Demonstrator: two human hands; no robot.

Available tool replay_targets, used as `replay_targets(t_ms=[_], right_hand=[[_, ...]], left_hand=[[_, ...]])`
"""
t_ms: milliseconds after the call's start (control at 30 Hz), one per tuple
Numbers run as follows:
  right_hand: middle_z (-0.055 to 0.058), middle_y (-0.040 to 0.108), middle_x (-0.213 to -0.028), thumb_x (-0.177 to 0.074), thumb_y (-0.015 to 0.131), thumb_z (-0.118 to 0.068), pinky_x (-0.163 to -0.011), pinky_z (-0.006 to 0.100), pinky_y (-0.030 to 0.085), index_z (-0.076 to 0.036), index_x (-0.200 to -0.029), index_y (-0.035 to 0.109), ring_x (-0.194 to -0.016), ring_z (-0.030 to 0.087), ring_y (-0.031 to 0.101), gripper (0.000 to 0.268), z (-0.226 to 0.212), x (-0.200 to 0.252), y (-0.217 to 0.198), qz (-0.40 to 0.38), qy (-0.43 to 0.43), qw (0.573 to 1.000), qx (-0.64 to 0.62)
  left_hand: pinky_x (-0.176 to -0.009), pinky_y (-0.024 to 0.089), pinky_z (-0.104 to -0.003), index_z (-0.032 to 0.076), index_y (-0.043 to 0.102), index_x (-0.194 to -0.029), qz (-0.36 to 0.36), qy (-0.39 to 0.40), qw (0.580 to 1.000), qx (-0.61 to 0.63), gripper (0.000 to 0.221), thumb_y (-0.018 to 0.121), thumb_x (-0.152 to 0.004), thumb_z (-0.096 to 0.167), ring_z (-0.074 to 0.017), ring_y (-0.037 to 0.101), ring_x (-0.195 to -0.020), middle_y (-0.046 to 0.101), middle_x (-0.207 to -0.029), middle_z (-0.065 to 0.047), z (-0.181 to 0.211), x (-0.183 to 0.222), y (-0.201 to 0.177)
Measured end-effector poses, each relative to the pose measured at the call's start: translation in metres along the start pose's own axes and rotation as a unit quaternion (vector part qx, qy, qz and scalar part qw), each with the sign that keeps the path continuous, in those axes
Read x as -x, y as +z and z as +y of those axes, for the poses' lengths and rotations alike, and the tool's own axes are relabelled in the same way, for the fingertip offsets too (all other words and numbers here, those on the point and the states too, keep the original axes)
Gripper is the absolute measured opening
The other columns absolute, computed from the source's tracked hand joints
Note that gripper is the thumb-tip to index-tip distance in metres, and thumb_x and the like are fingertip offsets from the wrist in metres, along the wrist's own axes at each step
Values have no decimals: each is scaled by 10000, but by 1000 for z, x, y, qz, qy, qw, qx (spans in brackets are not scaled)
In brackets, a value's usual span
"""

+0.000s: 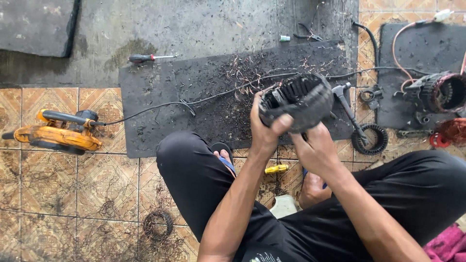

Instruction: Removing copper wire windings from a motor stator using pliers

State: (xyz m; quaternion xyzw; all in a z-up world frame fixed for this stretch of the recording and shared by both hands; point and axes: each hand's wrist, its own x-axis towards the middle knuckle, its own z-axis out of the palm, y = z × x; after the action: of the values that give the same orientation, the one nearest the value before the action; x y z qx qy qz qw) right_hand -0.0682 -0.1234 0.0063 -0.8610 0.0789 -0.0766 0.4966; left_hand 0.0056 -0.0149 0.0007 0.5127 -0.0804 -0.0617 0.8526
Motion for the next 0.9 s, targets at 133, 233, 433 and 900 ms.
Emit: replay_targets(t_ms=[133,233,433,900], right_hand=[[140,715,-933,-1003,588,-170,-941,521,503,-77,-945,763,-968,325,702,206,-17,-1,6,15,-13,1000,-20],[174,708,-950,-1003,569,-167,-948,527,495,-40,-1010,704,-976,341,693,186,-27,-6,10,24,-41,999,-22],[275,688,-1001,-1001,511,-158,-967,545,472,74,-1205,528,-1000,390,668,309,-41,-10,16,61,-106,992,-34],[202,610,-938,-995,488,-307,-849,461,499,57,-1157,539,-905,312,601,401,21,4,25,104,-123,985,-59]], left_hand=[[-890,568,-435,8,481,-1257,-7,59,998,-25,907,884,-591,475,-245,614,-1013,646,-1070,-173,-9,-4,-2],[-905,585,-470,5,456,-1295,3,82,996,-27,966,885,-573,481,-257,635,-1007,648,-1076,-179,4,-2,5],[-987,521,-416,-3,474,-1332,10,53,998,-23,1040,925,-507,439,-207,605,-1051,630,-1100,-153,10,0,1],[-992,512,-429,13,494,-1341,-6,29,999,-37,1093,917,-439,464,-237,626,-1061,605,-1121,-166,11,4,7]])
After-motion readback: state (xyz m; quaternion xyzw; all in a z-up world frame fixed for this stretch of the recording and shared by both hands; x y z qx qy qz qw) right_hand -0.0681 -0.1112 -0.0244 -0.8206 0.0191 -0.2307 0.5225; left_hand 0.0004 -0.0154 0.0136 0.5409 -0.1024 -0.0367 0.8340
